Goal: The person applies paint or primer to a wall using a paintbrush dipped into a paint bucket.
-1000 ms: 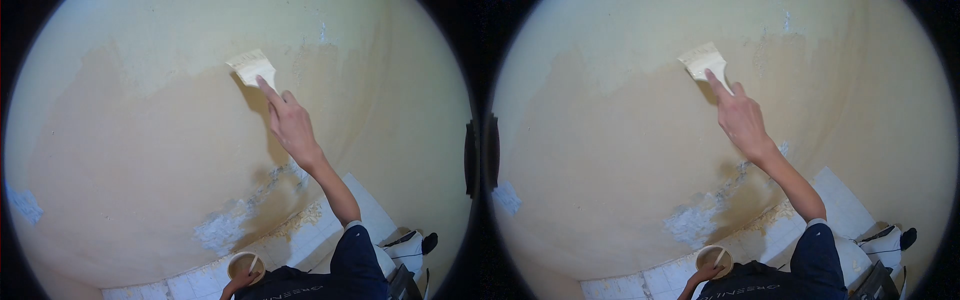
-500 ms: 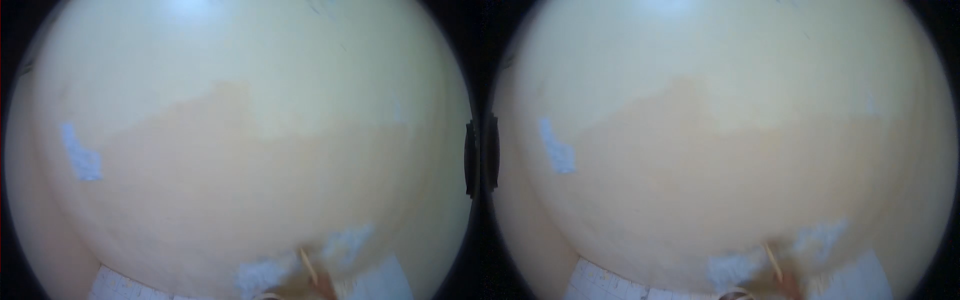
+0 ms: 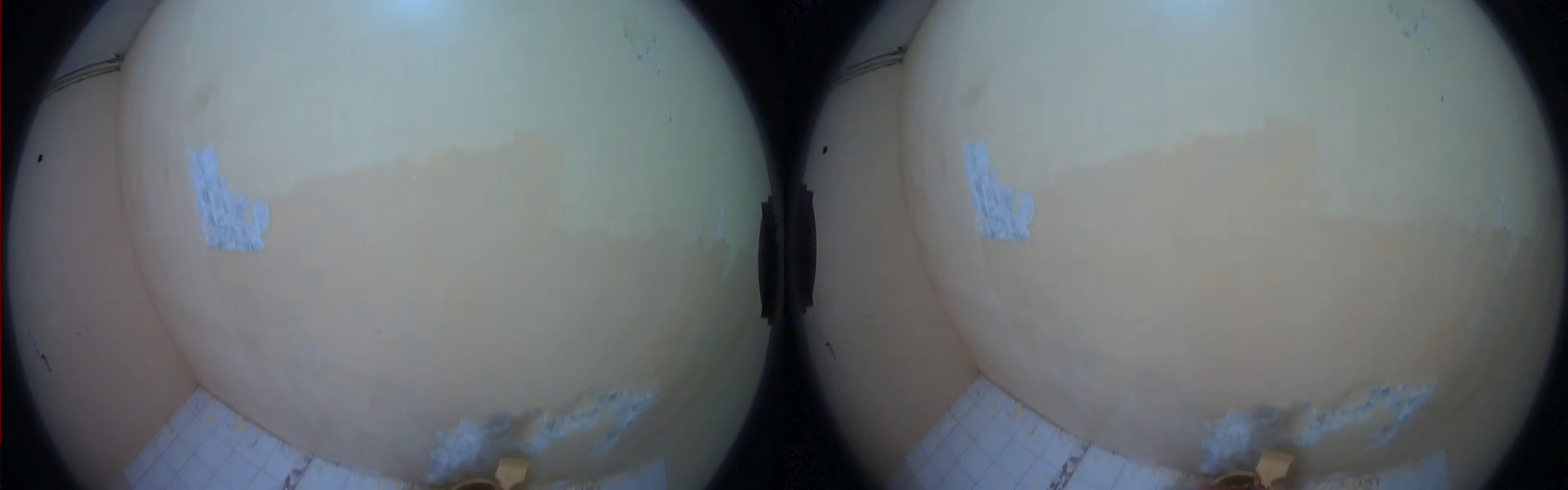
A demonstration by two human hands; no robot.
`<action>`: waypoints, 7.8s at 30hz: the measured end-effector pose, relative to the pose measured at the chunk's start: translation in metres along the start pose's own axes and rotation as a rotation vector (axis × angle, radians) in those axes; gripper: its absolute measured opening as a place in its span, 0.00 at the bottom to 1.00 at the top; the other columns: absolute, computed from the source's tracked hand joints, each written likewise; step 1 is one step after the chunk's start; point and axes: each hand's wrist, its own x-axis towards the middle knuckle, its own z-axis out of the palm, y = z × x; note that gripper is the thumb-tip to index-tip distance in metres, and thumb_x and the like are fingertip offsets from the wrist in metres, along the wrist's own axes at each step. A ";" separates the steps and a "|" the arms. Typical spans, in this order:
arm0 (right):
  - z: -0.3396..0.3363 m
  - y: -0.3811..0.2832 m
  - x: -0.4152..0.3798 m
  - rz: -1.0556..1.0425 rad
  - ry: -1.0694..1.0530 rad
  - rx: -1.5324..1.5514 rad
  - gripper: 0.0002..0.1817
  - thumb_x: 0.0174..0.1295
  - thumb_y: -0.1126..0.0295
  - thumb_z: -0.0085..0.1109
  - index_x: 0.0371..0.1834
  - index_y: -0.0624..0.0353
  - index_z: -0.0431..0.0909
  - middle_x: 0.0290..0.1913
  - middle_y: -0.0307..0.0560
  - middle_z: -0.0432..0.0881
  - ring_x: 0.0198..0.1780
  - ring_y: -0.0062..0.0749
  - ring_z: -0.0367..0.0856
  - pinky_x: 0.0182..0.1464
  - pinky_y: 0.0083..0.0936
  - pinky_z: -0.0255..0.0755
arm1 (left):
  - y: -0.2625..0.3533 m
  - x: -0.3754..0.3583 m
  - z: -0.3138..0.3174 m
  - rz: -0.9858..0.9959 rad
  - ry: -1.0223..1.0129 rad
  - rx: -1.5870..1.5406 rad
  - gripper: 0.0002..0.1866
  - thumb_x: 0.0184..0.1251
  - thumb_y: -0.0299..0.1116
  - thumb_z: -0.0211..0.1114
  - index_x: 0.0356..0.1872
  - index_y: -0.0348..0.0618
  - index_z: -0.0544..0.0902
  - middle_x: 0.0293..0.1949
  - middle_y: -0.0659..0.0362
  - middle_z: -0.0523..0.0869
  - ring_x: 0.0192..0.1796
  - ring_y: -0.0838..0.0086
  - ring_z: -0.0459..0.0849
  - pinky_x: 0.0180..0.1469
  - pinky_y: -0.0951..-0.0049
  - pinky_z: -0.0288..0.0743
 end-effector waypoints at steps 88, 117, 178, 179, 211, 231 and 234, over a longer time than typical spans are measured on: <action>0.049 -0.016 -0.159 0.147 0.651 0.372 0.13 0.71 0.60 0.48 0.43 0.59 0.70 0.30 0.36 0.66 0.34 0.26 0.70 0.42 0.32 0.72 | 0.003 -0.038 -0.179 0.218 -0.062 -0.099 0.24 0.66 0.38 0.60 0.60 0.39 0.71 0.57 0.49 0.76 0.62 0.59 0.73 0.65 0.62 0.63; 0.032 0.020 -0.157 0.024 0.812 0.505 0.08 0.68 0.65 0.52 0.41 0.57 0.70 0.33 0.41 0.70 0.36 0.31 0.73 0.45 0.37 0.74 | 0.018 -0.059 -0.054 0.135 0.047 -0.192 0.25 0.66 0.38 0.60 0.62 0.38 0.69 0.58 0.49 0.74 0.62 0.58 0.72 0.65 0.63 0.63; -0.114 -0.061 -0.116 0.371 0.546 0.324 0.12 0.67 0.59 0.56 0.39 0.57 0.72 0.29 0.41 0.72 0.29 0.29 0.74 0.33 0.30 0.74 | 0.103 0.179 -0.006 0.492 0.363 0.179 0.30 0.67 0.39 0.60 0.66 0.36 0.63 0.61 0.47 0.70 0.63 0.55 0.71 0.65 0.65 0.63; -0.114 -0.058 -0.101 0.356 0.531 0.321 0.12 0.67 0.59 0.56 0.40 0.57 0.73 0.29 0.41 0.72 0.29 0.29 0.74 0.34 0.31 0.74 | 0.107 0.186 -0.016 0.527 0.397 0.211 0.30 0.67 0.39 0.60 0.66 0.36 0.63 0.61 0.47 0.70 0.63 0.55 0.71 0.65 0.65 0.63; -0.133 -0.245 -0.121 0.598 -0.152 -0.934 0.15 0.73 0.63 0.43 0.39 0.63 0.74 0.23 0.40 0.73 0.24 0.26 0.72 0.28 0.29 0.67 | -0.051 0.103 0.130 -0.381 0.454 -0.225 0.10 0.73 0.33 0.53 0.44 0.37 0.76 0.24 0.56 0.79 0.26 0.79 0.74 0.31 0.75 0.69; -0.066 -0.042 -0.106 -0.218 -0.611 -1.277 0.11 0.49 0.69 0.60 0.35 0.62 0.80 0.27 0.56 0.81 0.28 0.49 0.83 0.29 0.41 0.77 | -0.026 0.067 0.133 -0.418 0.489 -0.267 0.10 0.71 0.36 0.58 0.41 0.39 0.76 0.21 0.62 0.74 0.22 0.83 0.67 0.25 0.76 0.62; -0.047 -0.021 -0.099 -0.027 -0.709 -1.591 0.38 0.56 0.65 0.56 0.71 0.65 0.57 0.28 0.56 0.81 0.29 0.45 0.84 0.33 0.42 0.78 | -0.025 0.064 0.135 -0.428 0.503 -0.295 0.10 0.71 0.35 0.58 0.42 0.39 0.76 0.22 0.62 0.76 0.23 0.83 0.68 0.26 0.77 0.63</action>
